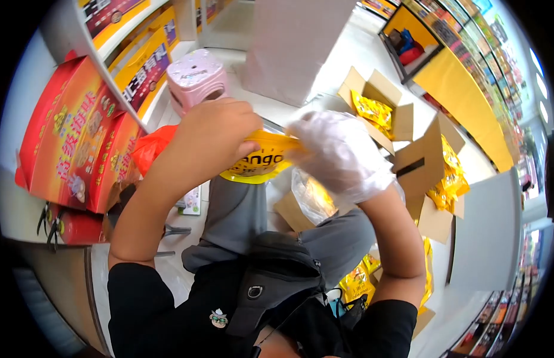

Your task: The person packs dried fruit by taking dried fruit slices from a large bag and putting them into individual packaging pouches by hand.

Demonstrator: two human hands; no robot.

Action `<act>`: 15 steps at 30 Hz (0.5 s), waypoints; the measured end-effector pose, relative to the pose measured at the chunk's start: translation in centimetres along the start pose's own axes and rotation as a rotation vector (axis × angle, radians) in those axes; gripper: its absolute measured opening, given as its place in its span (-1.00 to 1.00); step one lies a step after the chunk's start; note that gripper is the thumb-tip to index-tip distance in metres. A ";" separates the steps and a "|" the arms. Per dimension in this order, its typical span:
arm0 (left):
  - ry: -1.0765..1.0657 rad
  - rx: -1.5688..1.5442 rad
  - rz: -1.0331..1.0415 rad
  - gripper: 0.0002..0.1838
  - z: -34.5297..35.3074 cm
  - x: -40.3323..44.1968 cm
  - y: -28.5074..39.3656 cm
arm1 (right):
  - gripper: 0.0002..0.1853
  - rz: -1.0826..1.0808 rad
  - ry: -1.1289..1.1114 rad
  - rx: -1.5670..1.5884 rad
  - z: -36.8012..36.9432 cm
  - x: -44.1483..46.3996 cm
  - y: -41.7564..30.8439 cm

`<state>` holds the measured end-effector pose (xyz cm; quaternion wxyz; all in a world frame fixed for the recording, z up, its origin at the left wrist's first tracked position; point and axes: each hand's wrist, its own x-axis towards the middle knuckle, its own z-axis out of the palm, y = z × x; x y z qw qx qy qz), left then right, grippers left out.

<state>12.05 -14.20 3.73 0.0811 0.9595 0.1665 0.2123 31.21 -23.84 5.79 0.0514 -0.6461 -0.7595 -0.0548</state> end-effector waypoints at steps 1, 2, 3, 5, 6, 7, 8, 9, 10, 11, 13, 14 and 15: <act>0.016 0.010 -0.025 -0.73 0.1 0.2 0.3 | -0.78 -0.012 -0.024 0.055 0.3 0.2 -0.4; 0.032 0.021 -0.050 -0.75 0.2 0.3 0.6 | -0.77 -0.024 -0.046 0.113 0.7 0.5 -0.6; 0.024 0.018 -0.049 -0.76 0.3 0.3 0.7 | -0.78 -0.032 -0.030 0.111 1.6 1.1 -0.6; 0.049 0.002 -0.028 -0.77 0.5 0.4 0.6 | -0.79 -0.063 0.083 0.164 2.7 0.9 0.4; 0.081 -0.007 -0.031 -0.79 0.6 0.3 0.5 | -0.80 -0.119 0.194 0.217 3.1 0.8 0.7; 0.068 0.024 -0.048 -0.81 0.5 0.3 0.6 | -0.83 -0.125 0.183 0.127 3.3 0.8 0.8; 0.063 0.016 -0.035 -0.81 0.7 0.3 0.6 | -0.83 -0.109 0.182 0.124 3.3 0.7 1.0; 0.072 0.020 -0.067 -0.85 0.8 0.4 0.6 | -0.85 -0.129 0.208 0.099 3.3 0.5 1.1; 0.080 0.025 -0.102 -0.88 1.0 0.5 0.6 | -0.86 -0.151 0.233 0.075 3.3 0.4 1.1; 0.074 0.020 -0.095 -0.88 1.0 0.8 0.7 | -0.88 -0.114 0.170 0.061 2.5 0.4 0.5; 0.098 0.015 -0.064 -0.90 1.1 1.2 0.9 | -0.88 -0.111 0.231 0.109 3.6 0.9 0.0; 0.092 0.015 -0.065 -0.90 1.3 1.3 0.8 | -0.88 -0.120 0.298 0.155 4.0 1.2 -0.2; 0.103 0.006 -0.055 -0.90 1.4 1.3 0.6 | -0.87 -0.128 0.291 0.140 4.2 1.7 -0.1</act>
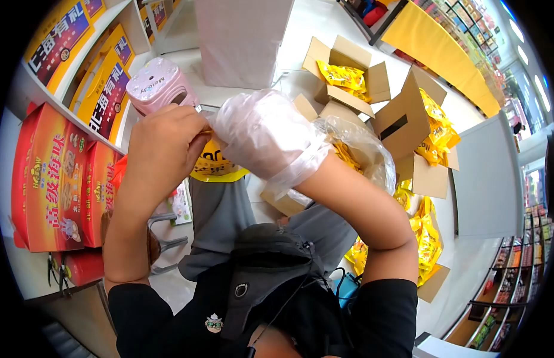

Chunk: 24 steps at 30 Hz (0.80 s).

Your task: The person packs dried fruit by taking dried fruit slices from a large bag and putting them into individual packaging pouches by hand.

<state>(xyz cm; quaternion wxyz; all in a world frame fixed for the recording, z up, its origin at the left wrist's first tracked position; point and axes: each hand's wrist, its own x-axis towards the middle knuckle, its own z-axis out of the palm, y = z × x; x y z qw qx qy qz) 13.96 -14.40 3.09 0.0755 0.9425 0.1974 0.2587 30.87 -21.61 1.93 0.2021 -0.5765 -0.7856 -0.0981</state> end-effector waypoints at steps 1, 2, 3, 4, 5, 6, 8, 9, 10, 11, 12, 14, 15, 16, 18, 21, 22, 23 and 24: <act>0.014 -0.008 0.005 -0.90 0.0 0.0 -0.2 | -0.87 -0.006 0.000 0.006 0.0 0.1 -0.1; 0.015 -0.004 -0.005 -0.90 -0.1 -0.1 -0.3 | -0.87 0.007 -0.072 -0.022 -0.2 0.0 -0.1; 0.023 0.005 0.017 -0.90 -0.3 -0.2 -0.3 | -0.86 0.020 -0.143 -0.051 -0.4 0.1 0.0; 0.032 0.012 0.038 -0.90 -0.4 -0.2 -0.4 | -0.86 0.009 -0.145 -0.047 -0.6 0.1 0.2; 0.034 0.016 0.027 -0.90 -0.4 -0.4 -0.7 | -0.86 0.044 -0.193 -0.091 -0.9 0.0 0.5; 0.037 0.006 0.016 -0.90 -0.5 -0.5 -1.2 | -0.86 0.079 -0.240 -0.137 -1.1 0.1 0.6; 0.045 0.003 -0.004 -0.89 -0.4 -0.6 -1.9 | -0.86 0.065 -0.144 -0.072 -1.3 0.2 0.2; 0.070 -0.016 0.023 -0.89 -0.1 -0.6 -1.9 | -0.87 0.065 -0.052 -0.007 -1.2 0.2 0.0; 0.092 -0.037 0.049 -0.89 0.0 -0.7 -2.0 | -0.86 0.047 -0.062 -0.008 -0.6 0.6 -0.1; 0.088 -0.035 0.035 -0.89 0.1 -0.6 -2.2 | -0.86 0.039 -0.069 0.002 -0.4 0.9 0.0; 0.094 -0.030 0.053 -0.89 0.1 -0.6 -2.4 | -0.86 0.045 -0.086 -0.020 -0.6 1.1 0.0; 0.071 -0.046 0.042 -0.84 -0.1 -0.8 -2.5 | -0.88 0.008 -0.017 0.017 -0.4 1.1 0.1; 0.064 -0.048 0.020 -0.84 0.0 -1.0 -2.6 | -0.90 -0.010 0.002 0.010 -0.5 1.1 0.2; 0.094 -0.045 0.039 -0.84 0.2 -1.1 -2.8 | -0.91 0.014 -0.039 -0.006 -0.6 1.2 0.0; 0.135 -0.069 0.031 -0.82 0.2 -1.6 -3.5 | -0.93 0.058 -0.065 -0.028 0.0 0.9 0.3; 0.071 -0.044 0.023 -0.80 -0.2 -2.0 -5.1 | -0.83 0.092 -0.013 0.189 -0.4 0.8 0.6; 0.068 -0.016 0.019 -0.81 -0.1 -2.1 -5.2 | -0.81 0.070 -0.077 0.148 -0.7 1.1 0.5; 0.063 -0.014 0.009 -0.81 0.0 -2.1 -5.3 | -0.81 0.066 -0.082 0.158 -0.7 1.3 0.3; 0.077 -0.006 0.015 -0.82 0.2 -2.1 -5.3 | -0.83 0.063 -0.083 0.111 -0.7 1.4 0.1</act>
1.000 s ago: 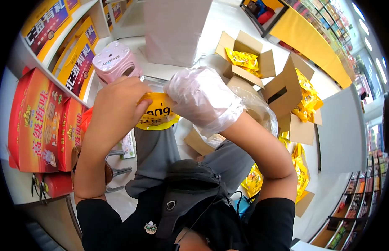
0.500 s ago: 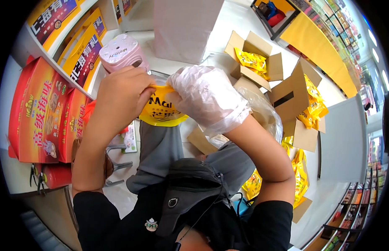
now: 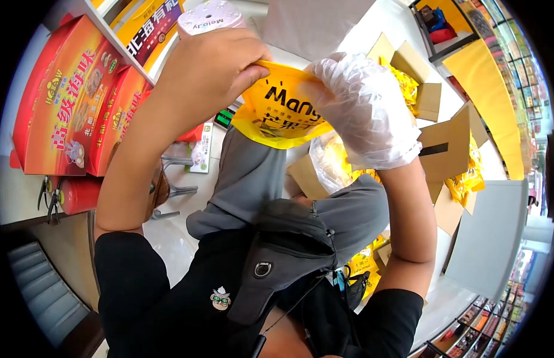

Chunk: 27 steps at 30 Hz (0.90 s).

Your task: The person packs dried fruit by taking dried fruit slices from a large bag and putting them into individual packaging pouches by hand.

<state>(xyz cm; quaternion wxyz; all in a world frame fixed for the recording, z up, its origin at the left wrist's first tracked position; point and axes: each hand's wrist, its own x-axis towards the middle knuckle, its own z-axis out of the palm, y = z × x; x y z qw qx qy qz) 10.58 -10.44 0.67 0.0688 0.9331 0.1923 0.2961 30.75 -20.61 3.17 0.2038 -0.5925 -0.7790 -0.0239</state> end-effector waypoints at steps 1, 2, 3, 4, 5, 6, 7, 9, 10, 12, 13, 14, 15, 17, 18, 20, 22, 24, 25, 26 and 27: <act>0.014 0.007 0.008 -0.84 0.1 0.0 0.0 | -0.84 0.001 0.001 -0.048 0.0 0.1 -0.1; 0.010 0.008 0.004 -0.84 0.0 0.0 0.0 | -0.87 0.002 0.002 -0.082 0.0 0.2 -0.1; 0.013 0.048 0.020 -0.85 -0.1 0.0 0.0 | -0.87 0.002 0.000 -0.078 0.2 0.2 0.1; 0.017 0.088 0.038 -0.86 -0.1 0.1 0.0 | -0.87 -0.016 0.012 -0.090 0.4 0.3 0.4; 0.016 0.088 0.036 -0.86 0.0 0.1 0.1 | -0.87 -0.035 0.025 -0.103 0.5 0.4 0.6; 0.029 0.081 0.042 -0.86 0.1 0.2 0.3 | -0.87 -0.036 0.022 -0.101 0.5 0.4 0.6; 0.043 0.074 0.049 -0.86 0.1 0.2 0.3 | -0.87 -0.040 0.018 -0.129 0.4 0.3 0.5; 0.064 0.060 0.037 -0.86 0.3 0.1 0.2 | -0.86 -0.041 0.011 -0.154 0.3 0.5 0.2; 0.084 0.044 0.034 -0.86 0.4 0.2 0.2 | -0.85 -0.018 -0.005 -0.136 0.3 0.7 -0.4; 0.055 0.033 0.048 -0.85 0.4 0.3 0.1 | -0.86 -0.152 0.127 -0.072 1.3 0.7 -0.1; 0.032 0.027 0.055 -0.84 0.5 0.4 0.2 | -0.83 -0.188 0.165 -0.079 2.6 0.3 0.7; 0.049 0.022 0.055 -0.83 0.6 0.4 0.5 | -0.80 -0.224 0.204 -0.088 3.9 -0.1 1.4; 0.027 -0.035 0.022 -0.83 0.4 0.6 1.0 | -0.76 -0.238 0.264 0.014 4.1 -0.3 1.7; 0.008 -0.065 -0.008 -0.84 -0.4 0.6 1.5 | -0.64 -0.113 0.149 -0.043 2.5 -0.2 0.0; 0.013 -0.043 -0.008 -0.84 -0.5 0.4 1.5 | -0.60 -0.113 0.157 -0.008 1.7 -1.3 0.1; 0.013 -0.038 0.011 -0.85 -0.5 0.1 1.7 | -0.53 -0.023 -0.004 0.258 3.8 -1.2 -0.3; 0.050 0.041 0.093 -0.83 -0.3 -0.2 1.9 | -0.67 0.001 0.067 0.218 2.8 -1.5 -1.6; 0.039 0.037 0.094 -0.82 -0.3 -0.8 1.4 | -0.92 -0.125 0.761 0.069 5.6 -2.2 -2.1; 0.029 0.059 0.058 -0.81 -0.2 -0.9 1.1 | -0.91 -0.116 0.808 0.077 6.3 -1.9 -2.0; 0.024 0.046 0.083 -0.81 -0.1 -1.0 1.0 | -0.91 -0.107 0.856 0.086 6.6 -1.6 -1.8; 0.010 0.081 0.049 -0.81 0.1 -1.1 1.0 | -0.89 -0.111 0.684 0.056 6.8 -1.4 -1.7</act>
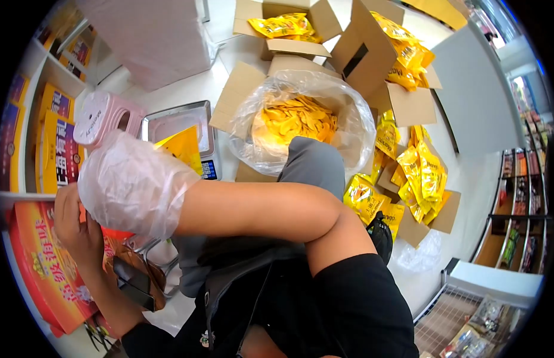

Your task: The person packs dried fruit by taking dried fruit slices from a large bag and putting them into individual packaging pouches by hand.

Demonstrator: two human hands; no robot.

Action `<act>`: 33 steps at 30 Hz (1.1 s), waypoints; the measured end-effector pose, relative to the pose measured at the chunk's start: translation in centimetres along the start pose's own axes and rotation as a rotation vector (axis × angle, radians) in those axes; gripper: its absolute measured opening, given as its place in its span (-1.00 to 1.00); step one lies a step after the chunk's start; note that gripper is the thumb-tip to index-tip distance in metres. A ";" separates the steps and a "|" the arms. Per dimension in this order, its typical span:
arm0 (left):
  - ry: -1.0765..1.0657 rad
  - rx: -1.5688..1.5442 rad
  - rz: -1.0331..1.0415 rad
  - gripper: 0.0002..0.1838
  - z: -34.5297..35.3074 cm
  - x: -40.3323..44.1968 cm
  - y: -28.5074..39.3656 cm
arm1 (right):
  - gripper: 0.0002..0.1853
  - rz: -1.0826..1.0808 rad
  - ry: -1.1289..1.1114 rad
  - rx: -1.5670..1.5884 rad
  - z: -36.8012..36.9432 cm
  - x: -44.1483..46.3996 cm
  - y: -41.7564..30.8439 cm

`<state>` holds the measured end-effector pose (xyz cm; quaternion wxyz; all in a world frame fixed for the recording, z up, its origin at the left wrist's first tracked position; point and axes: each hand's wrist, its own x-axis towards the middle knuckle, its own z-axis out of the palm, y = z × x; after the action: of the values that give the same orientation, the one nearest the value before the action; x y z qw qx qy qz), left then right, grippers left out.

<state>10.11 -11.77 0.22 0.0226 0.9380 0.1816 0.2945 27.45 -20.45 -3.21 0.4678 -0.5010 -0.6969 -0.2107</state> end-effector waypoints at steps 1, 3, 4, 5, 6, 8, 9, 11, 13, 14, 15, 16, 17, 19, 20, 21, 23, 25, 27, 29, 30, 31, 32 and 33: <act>-0.017 0.038 -0.037 -0.81 0.0 -0.1 0.1 | -0.88 -0.004 -0.174 -0.012 -0.3 0.3 0.1; -0.009 0.033 -0.012 -0.82 0.0 0.0 0.3 | -0.86 0.011 -0.237 -0.046 -1.3 0.8 0.4; 0.003 0.033 -0.003 -0.83 -0.1 0.1 0.4 | -0.84 0.016 -0.309 -0.068 -1.8 0.9 0.5; 0.022 0.033 -0.102 -0.87 0.0 -0.2 -0.2 | -0.84 0.021 -0.305 -0.074 -1.7 0.6 1.1; 0.019 0.032 -0.094 -0.87 0.0 -0.5 -0.6 | -0.83 0.063 -0.233 -0.012 -1.5 0.2 1.8; 0.015 -0.061 -0.205 -0.90 0.1 -0.5 -1.1 | -0.82 0.113 -0.153 0.044 -1.8 0.1 2.3; 0.016 -0.066 -0.192 -0.91 0.2 -0.3 -0.9 | -0.81 0.101 -0.253 -0.003 -2.0 0.2 2.3; 0.004 -0.048 -0.174 -0.91 0.4 0.0 -0.7 | -0.80 0.083 -0.352 -0.047 -2.6 0.3 2.4; -0.003 -0.041 -0.147 -0.90 0.3 0.2 -0.4 | -0.78 0.185 -0.439 0.125 -3.2 0.5 3.0; 0.001 -0.030 -0.152 -0.90 0.1 0.1 -0.6 | -0.78 0.176 -0.437 0.133 -3.8 0.5 3.4; 0.004 -0.046 -0.213 -0.91 -0.1 -0.2 -0.9 | -0.76 0.168 -0.376 0.082 -4.8 0.3 3.8; 0.007 -0.066 -0.274 -0.91 -0.2 -0.4 -1.1 | -0.74 0.162 -0.317 0.029 -5.5 0.2 4.0; 0.011 -0.065 -0.276 -0.91 -0.2 -0.6 -1.3 | -0.69 0.236 -0.385 0.118 -5.7 0.1 3.9; 0.023 -0.021 -0.191 -0.91 0.0 -0.9 -1.5 | -0.70 0.185 -0.326 0.087 -5.0 -0.4 3.8; 0.023 -0.024 -0.189 -0.91 -0.1 -1.0 -1.6 | -0.70 0.135 -0.264 0.059 -4.8 -0.6 3.7; 0.009 -0.048 -0.203 -0.91 -0.2 -1.2 -1.8 | -0.70 0.134 -0.263 0.056 -4.9 -0.8 4.0; 0.001 -0.059 -0.228 -0.92 -0.5 -1.4 -2.1 | -0.77 0.171 -0.312 0.007 -6.6 -0.2 4.8; 0.010 0.011 -0.211 -0.90 -0.8 -1.5 -2.3 | -0.83 0.181 -0.362 -0.012 -8.1 0.6 5.6; 0.011 0.006 -0.250 -0.89 -0.9 -1.4 -1.6 | -0.85 0.161 -0.378 0.013 -8.2 0.7 5.8; -0.040 0.008 -0.268 -0.85 -1.4 -0.8 -1.1 | -0.86 0.162 -0.434 -0.008 -7.8 0.3 5.9; -0.081 0.039 -0.269 -0.82 -1.5 -0.3 -0.9 | -0.86 0.139 -0.429 0.011 -7.7 0.6 5.7; -0.037 0.140 -0.148 -0.80 -1.5 0.7 0.5 | -0.87 0.146 -0.467 -0.031 -7.7 1.2 5.2; 0.002 0.239 -0.029 -0.78 -1.1 1.9 2.3 | -0.88 0.153 -0.506 -0.073 -7.6 1.5 4.8; -0.006 0.193 0.013 -0.77 -0.4 3.0 3.5 | -0.89 0.097 -0.483 -0.114 -7.3 1.3 4.9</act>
<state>13.28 -14.01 2.75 -0.0694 0.9378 0.2030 0.2728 34.93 -23.36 0.56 0.2684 -0.5953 -0.7506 -0.1013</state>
